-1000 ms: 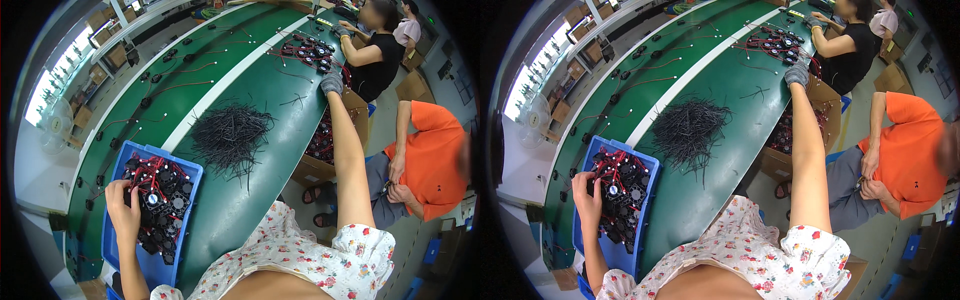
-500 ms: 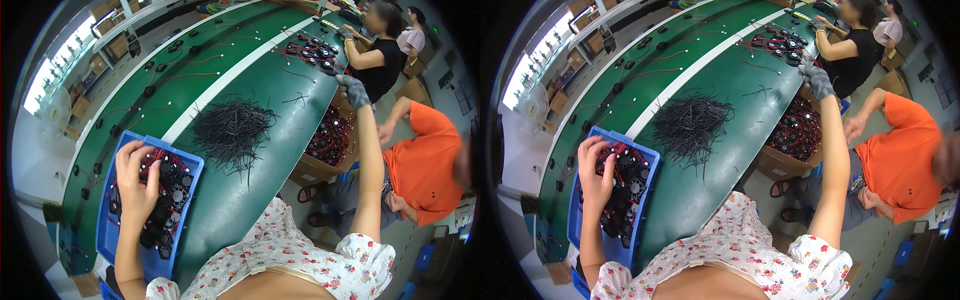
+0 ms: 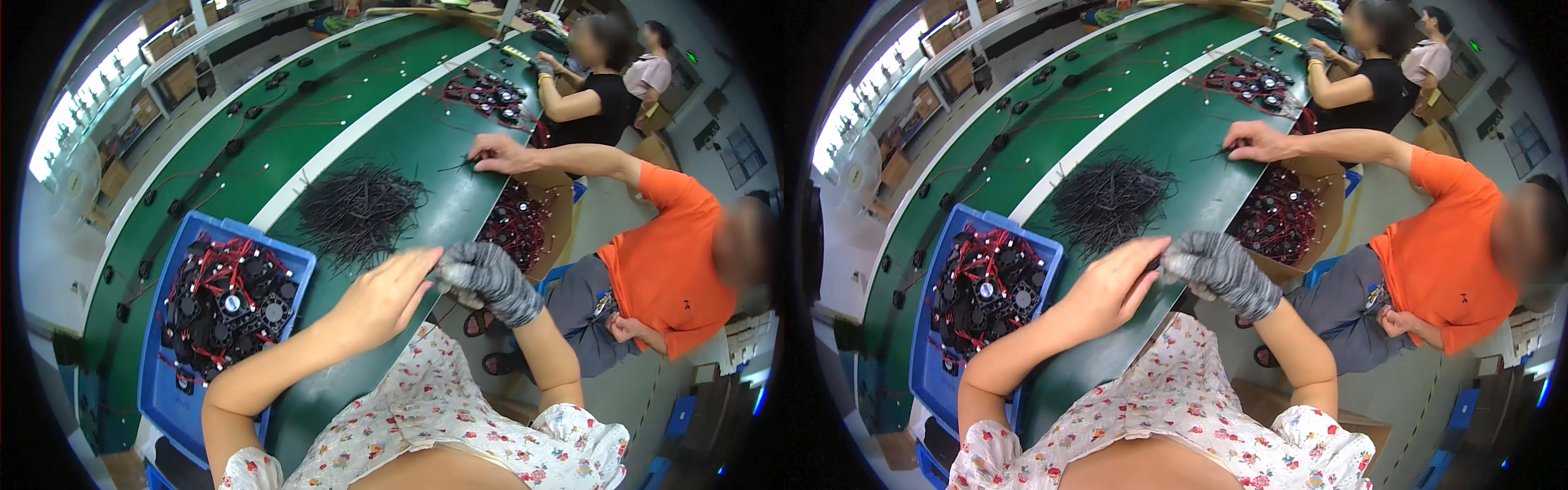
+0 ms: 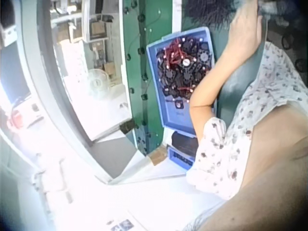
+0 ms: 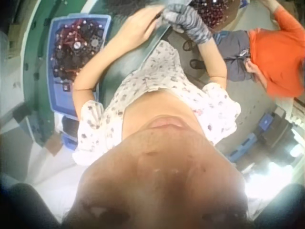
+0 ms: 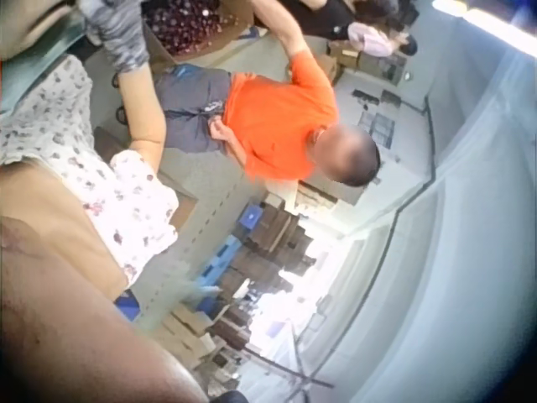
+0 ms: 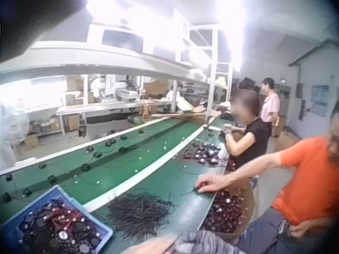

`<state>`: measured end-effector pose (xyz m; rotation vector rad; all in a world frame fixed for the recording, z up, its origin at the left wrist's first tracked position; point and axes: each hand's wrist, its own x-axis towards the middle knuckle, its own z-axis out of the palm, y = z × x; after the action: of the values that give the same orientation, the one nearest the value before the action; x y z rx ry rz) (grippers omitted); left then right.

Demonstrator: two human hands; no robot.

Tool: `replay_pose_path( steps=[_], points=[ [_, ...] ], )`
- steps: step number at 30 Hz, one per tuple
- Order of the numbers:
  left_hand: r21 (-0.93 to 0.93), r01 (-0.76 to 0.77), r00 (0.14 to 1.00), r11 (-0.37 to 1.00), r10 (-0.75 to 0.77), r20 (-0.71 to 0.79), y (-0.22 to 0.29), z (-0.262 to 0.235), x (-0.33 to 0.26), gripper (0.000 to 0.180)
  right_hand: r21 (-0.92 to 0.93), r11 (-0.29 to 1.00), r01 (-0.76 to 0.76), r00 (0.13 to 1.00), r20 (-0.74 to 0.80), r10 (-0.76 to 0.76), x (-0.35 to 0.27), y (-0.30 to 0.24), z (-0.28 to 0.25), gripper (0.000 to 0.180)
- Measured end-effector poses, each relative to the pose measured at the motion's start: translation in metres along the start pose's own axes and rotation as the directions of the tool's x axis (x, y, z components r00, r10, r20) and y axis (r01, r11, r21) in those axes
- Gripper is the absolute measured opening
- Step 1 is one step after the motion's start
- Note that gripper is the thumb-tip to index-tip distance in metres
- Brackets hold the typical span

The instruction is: The person sits at a green assembly table and repeatedly picks up small black electronic components from a blue bin. They insert red and black wires into the components by hand, then place the finished units into a cardboard box. The process is repetitive and involves handling multiple small items one by one.

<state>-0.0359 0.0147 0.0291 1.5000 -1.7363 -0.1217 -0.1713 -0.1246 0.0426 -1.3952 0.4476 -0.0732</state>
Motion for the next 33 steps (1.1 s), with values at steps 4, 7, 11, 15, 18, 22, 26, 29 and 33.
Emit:
replay_pose_path(
  steps=[4,7,11,15,18,22,26,29,33],
  points=[
    [-0.072,0.033,0.999,0.997,-0.035,-0.027,0.001,0.004,0.0,0.028,0.006,0.997,-0.072,0.997,-0.022,0.072,-0.014,0.002,0.006,0.022],
    [-0.142,0.137,0.985,0.98,-0.15,-0.085,-0.003,0.001,0.003,0.018,-0.025,0.996,-0.087,0.992,0.091,0.089,-0.028,0.0,0.007,0.02],
    [-0.317,0.314,0.937,0.895,-0.347,-0.05,-0.016,-0.002,0.002,0.013,-0.004,0.999,0.049,0.983,0.177,-0.048,-0.047,-0.001,0.008,0.018],
    [-0.612,0.447,0.86,0.653,-0.502,0.092,-0.019,0.0,0.002,0.013,0.196,0.976,0.095,0.987,0.111,-0.118,-0.056,-0.013,0.017,0.017],
    [-0.719,0.515,0.836,0.467,-0.457,0.302,-0.02,0.0,0.001,0.019,0.161,0.871,0.464,0.886,-0.101,-0.453,-0.044,-0.004,0.024,0.021],
    [-0.756,0.578,0.8,0.307,-0.396,0.451,-0.015,-0.003,-0.001,0.025,0.103,0.863,0.495,0.807,-0.421,-0.414,-0.016,-0.014,0.032,0.021],
    [-0.774,0.578,0.802,0.257,-0.352,0.482,-0.017,-0.003,-0.002,0.03,0.055,0.799,0.599,0.713,-0.491,-0.501,0.017,-0.008,0.027,0.015],
    [-0.784,0.568,0.805,0.251,-0.369,0.465,-0.02,-0.002,-0.004,0.029,-0.06,0.793,0.606,0.676,-0.486,-0.553,0.032,-0.003,0.025,0.015],
    [-0.785,0.564,0.802,0.254,-0.395,0.449,-0.024,0.001,-0.005,0.028,-0.023,0.84,0.542,0.722,-0.499,-0.479,0.034,-0.004,0.026,0.014]
  ],
)
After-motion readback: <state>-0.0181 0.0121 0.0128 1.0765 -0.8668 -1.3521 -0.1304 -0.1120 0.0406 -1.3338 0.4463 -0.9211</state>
